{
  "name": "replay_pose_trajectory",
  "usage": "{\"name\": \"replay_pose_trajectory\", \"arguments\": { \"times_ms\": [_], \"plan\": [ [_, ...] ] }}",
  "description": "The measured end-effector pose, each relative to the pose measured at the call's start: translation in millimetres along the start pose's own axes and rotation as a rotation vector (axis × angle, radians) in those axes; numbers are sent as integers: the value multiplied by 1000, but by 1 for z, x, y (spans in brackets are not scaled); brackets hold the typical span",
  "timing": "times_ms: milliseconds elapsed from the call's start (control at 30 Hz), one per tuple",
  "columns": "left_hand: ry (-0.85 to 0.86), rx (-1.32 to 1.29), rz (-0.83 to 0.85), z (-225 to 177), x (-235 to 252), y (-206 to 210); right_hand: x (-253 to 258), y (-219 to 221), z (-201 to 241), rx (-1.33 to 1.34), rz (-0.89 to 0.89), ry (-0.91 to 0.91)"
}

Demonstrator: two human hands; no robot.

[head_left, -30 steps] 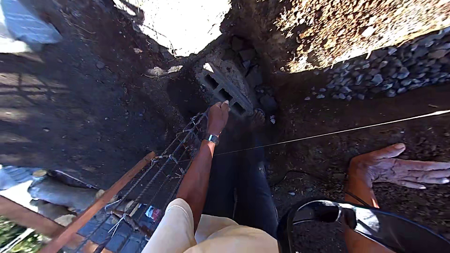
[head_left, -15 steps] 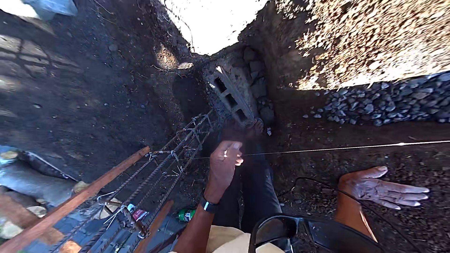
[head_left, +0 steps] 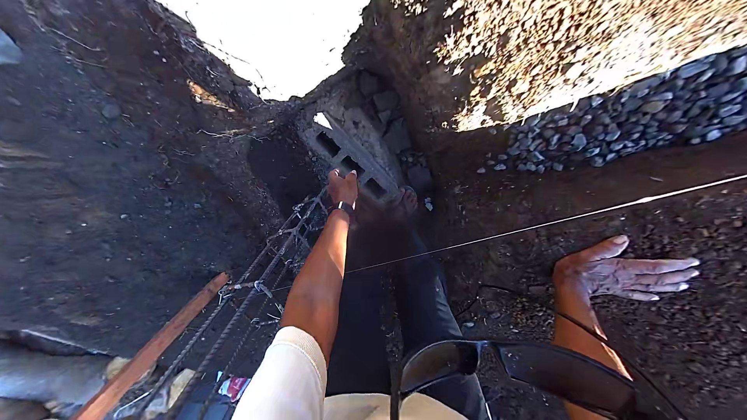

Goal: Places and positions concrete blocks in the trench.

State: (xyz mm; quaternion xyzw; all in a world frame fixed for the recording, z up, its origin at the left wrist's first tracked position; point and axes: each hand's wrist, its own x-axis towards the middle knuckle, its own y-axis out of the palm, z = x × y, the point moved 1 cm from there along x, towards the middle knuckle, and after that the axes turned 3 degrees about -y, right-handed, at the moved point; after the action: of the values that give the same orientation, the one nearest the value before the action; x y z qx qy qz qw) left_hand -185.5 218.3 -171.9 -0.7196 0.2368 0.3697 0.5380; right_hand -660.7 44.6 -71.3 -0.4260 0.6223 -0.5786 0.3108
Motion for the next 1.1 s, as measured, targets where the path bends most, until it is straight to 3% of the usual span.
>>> {"name": "replay_pose_trajectory", "arguments": {
  "times_ms": [100, 200, 267, 367, 467, 600, 733, 833, 933, 1033, 1100],
  "plan": [
    [-26, 7, 6, 5, 18, 22, -1, -3, 3, -8, 32, -2],
    [-4, -55, -54, 8, 35, 42, 1, 27, -19, 158, -140, -66],
    [11, -113, -109, 7, 41, 54, -4, 21, -9, 220, -153, -29],
    [12, -151, -154, 6, 41, 67, -12, -22, 30, 149, 66, 92],
    [-23, -88, -177, -2, 36, 79, -3, 17, -12, 232, -93, -57],
    [-127, 53, -159, -6, 43, 94, 9, 41, -32, 148, -175, -51],
    [-127, 138, -117, -15, 42, 100, -1, -20, 37, 76, 34, 52],
    [-152, 231, -147, -9, 53, 103, 2, -3, 17, -2, -20, -13],
    [-160, 218, -119, -3, 54, 93, 12, 5, -9, -3, 100, -41],
    [-132, 143, -101, 6, 63, 81, 27, -44, 9, 87, 206, 9],
    [-113, 131, -102, 15, 66, 72, 42, -89, 42, 189, 45, -82]
  ]
}}
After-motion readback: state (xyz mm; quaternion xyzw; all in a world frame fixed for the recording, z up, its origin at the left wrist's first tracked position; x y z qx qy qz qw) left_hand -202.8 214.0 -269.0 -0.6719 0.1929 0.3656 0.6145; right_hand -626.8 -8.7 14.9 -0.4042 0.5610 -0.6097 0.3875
